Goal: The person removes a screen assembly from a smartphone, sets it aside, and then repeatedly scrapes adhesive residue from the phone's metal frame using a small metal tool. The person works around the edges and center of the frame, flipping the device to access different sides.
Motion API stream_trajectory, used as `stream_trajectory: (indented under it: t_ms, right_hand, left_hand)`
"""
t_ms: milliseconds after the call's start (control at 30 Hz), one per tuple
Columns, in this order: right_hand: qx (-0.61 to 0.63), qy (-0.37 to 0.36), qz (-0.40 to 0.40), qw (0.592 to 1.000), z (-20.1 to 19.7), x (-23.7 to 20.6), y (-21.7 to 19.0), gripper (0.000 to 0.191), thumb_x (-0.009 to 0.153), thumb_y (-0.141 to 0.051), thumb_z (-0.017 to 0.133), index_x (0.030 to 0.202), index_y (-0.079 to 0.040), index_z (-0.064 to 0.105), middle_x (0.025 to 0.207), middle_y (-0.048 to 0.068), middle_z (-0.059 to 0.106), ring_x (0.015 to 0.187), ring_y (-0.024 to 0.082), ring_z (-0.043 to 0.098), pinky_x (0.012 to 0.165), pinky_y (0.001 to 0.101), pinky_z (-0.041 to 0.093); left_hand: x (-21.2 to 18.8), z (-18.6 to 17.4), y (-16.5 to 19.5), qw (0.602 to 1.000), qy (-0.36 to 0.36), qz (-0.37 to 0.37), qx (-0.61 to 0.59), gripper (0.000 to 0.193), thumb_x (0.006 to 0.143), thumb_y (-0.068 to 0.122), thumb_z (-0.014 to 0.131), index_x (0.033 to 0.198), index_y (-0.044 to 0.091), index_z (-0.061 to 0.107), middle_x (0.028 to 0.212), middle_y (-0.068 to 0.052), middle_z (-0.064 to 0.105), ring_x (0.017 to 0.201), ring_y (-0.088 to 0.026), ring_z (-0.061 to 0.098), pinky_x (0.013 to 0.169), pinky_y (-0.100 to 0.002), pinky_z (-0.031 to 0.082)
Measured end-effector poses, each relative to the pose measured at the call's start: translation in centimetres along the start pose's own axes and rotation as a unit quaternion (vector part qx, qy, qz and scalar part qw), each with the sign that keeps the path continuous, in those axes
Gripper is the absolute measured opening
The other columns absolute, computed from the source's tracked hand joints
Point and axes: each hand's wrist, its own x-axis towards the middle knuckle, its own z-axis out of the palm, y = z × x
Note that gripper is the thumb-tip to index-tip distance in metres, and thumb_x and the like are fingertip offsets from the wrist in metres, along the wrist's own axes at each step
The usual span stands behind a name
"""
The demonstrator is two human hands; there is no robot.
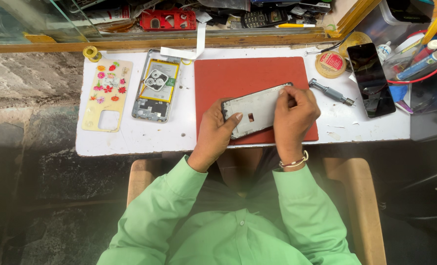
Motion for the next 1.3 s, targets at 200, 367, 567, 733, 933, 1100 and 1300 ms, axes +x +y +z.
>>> stream_trajectory:
  t_ms: [200,367,567,733,933,1100,1300]
  right_hand:
    - [0.002,-0.007,0.002,1.000,0.5,-1.0,-1.2,0.004,0.089,0.003,0.076,0.093,0.002,0.074,0.080,0.008,0.062,0.064,0.016,0.056,0.059,0.0319,0.045]
    - [0.004,-0.003,0.023,1.000,0.6,-0.9,-1.7,0.004,0.090,0.002,0.076,0.093,0.003,0.074,0.080,0.009,0.062,0.061,0.016,0.055,0.057,0.0322,0.044]
    - [0.046,-0.017,0.007,0.999,1.0,-1.7,-3.2,0.003,0.091,0.002,0.073,0.094,0.003,0.074,0.083,0.008,0.064,0.063,0.015,0.059,0.058,0.0306,0.047]
    - [0.094,-0.039,-0.003,0.995,2.0,-3.0,-5.5,0.004,0.092,0.001,0.074,0.095,0.003,0.073,0.085,0.008,0.066,0.066,0.014,0.061,0.061,0.0290,0.049]
    - [0.157,-0.050,0.017,0.986,1.5,-3.2,-6.2,0.005,0.093,0.002,0.076,0.096,0.003,0.073,0.089,0.006,0.068,0.069,0.011,0.062,0.062,0.0252,0.051]
    - [0.149,-0.076,-0.008,0.986,1.4,-3.0,-5.8,0.005,0.090,0.001,0.077,0.093,0.003,0.073,0.087,0.006,0.069,0.070,0.011,0.066,0.064,0.0245,0.054]
    - [0.145,-0.094,-0.051,0.984,1.7,-3.2,-6.1,0.007,0.087,0.003,0.078,0.092,0.001,0.073,0.087,0.006,0.070,0.073,0.015,0.068,0.067,0.0268,0.055]
  left_hand:
    - [0.0,0.0,-0.1,1.000,0.002,-0.002,-0.005,0.034,0.097,-0.004,0.060,0.130,-0.008,0.054,0.118,-0.015,0.071,0.109,-0.015,0.067,0.096,-0.030,0.054]
    - [0.1,0.0,-0.2,1.000,0.003,0.006,0.005,0.034,0.097,-0.004,0.060,0.130,-0.008,0.054,0.118,-0.015,0.071,0.108,-0.015,0.067,0.096,-0.030,0.054]
    - [0.0,-0.1,-0.2,1.000,-0.004,0.021,-0.007,0.035,0.097,-0.004,0.060,0.131,-0.008,0.054,0.120,-0.014,0.070,0.110,-0.015,0.065,0.098,-0.030,0.053]
    - [0.2,0.0,-0.2,1.000,-0.004,0.026,-0.003,0.032,0.097,-0.005,0.060,0.129,-0.007,0.055,0.116,-0.013,0.071,0.108,-0.015,0.067,0.096,-0.030,0.054]
    - [0.0,0.1,0.3,0.995,0.020,0.038,0.095,0.028,0.097,-0.001,0.061,0.124,-0.004,0.059,0.108,-0.011,0.072,0.100,-0.014,0.067,0.089,-0.029,0.055]
    - [0.0,0.0,0.8,0.997,0.014,0.012,0.076,0.026,0.098,0.002,0.057,0.123,-0.004,0.059,0.105,-0.010,0.072,0.097,-0.014,0.067,0.086,-0.028,0.055]
    - [0.0,0.0,0.9,0.997,0.009,0.017,0.074,0.022,0.104,0.003,0.049,0.121,-0.003,0.060,0.102,-0.009,0.071,0.095,-0.012,0.065,0.085,-0.027,0.055]
